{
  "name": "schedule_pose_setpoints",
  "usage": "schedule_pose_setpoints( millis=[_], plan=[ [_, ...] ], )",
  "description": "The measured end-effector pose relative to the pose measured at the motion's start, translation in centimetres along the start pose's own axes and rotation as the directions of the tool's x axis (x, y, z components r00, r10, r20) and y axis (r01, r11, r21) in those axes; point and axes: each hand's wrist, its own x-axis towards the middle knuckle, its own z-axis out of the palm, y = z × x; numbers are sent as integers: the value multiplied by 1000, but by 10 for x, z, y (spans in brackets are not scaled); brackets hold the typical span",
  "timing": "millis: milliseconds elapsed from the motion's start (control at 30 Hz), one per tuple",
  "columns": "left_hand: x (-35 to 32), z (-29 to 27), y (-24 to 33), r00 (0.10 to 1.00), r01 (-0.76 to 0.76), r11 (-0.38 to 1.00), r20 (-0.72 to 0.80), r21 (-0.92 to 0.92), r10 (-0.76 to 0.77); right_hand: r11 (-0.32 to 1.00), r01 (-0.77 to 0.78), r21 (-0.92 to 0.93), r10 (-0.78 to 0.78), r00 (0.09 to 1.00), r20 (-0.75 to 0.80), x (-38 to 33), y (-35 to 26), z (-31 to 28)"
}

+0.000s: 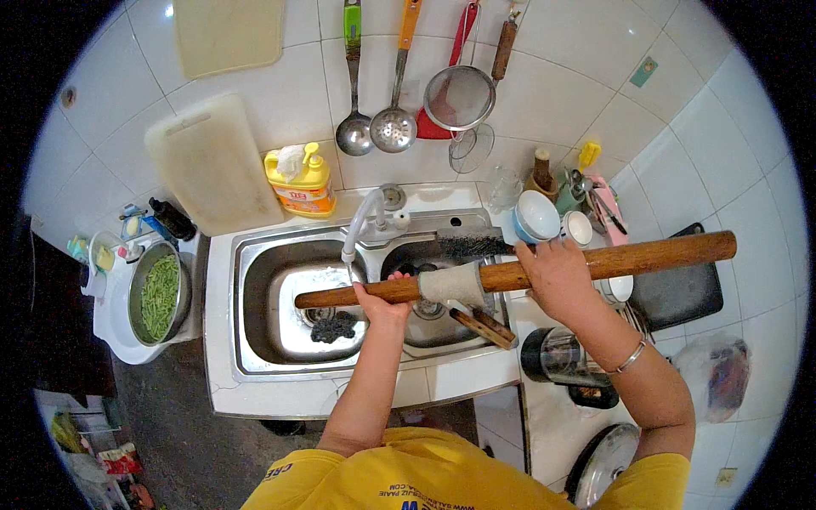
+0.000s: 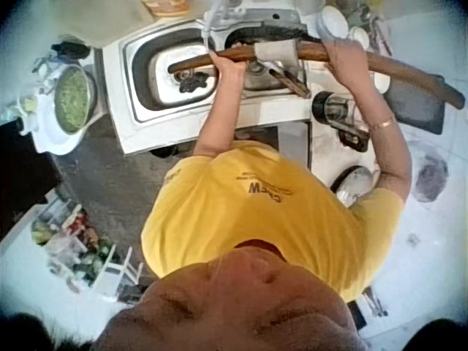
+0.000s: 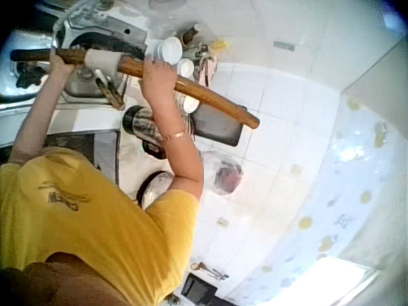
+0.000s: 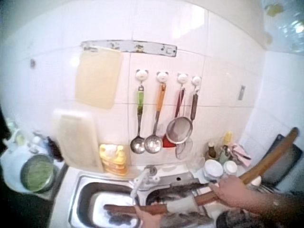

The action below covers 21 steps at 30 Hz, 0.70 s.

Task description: The person washes a long wooden pole in a sink with running water, using a cloth to wipe along its entire length while repeatedly turning the pole.

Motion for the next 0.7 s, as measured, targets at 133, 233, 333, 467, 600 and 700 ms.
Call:
schedule_pose_setpoints(
  millis=[133,233,333,467,600,700],
  plan=[
    [1,-5,-5,993,40,955,93,293,-70,998,-28,64,30,999,-21,11,18,38],
    [-38,-8,-13,987,55,837,96,544,-127,995,0,102,14,991,-136,17,15,67],
    [-53,-7,-55,987,102,866,56,489,-148,992,34,121,-5,972,-233,27,-4,83],
    [-6,25,-76,994,-98,926,74,363,76,994,92,65,-69,953,-294,40,-25,81],
    [30,23,-81,965,-191,950,-128,246,227,990,134,31,-117,938,-325,43,-28,79],
    [15,33,-76,911,-161,932,-315,325,268,989,141,43,-123,950,-287,37,-14,78]
  ],
)
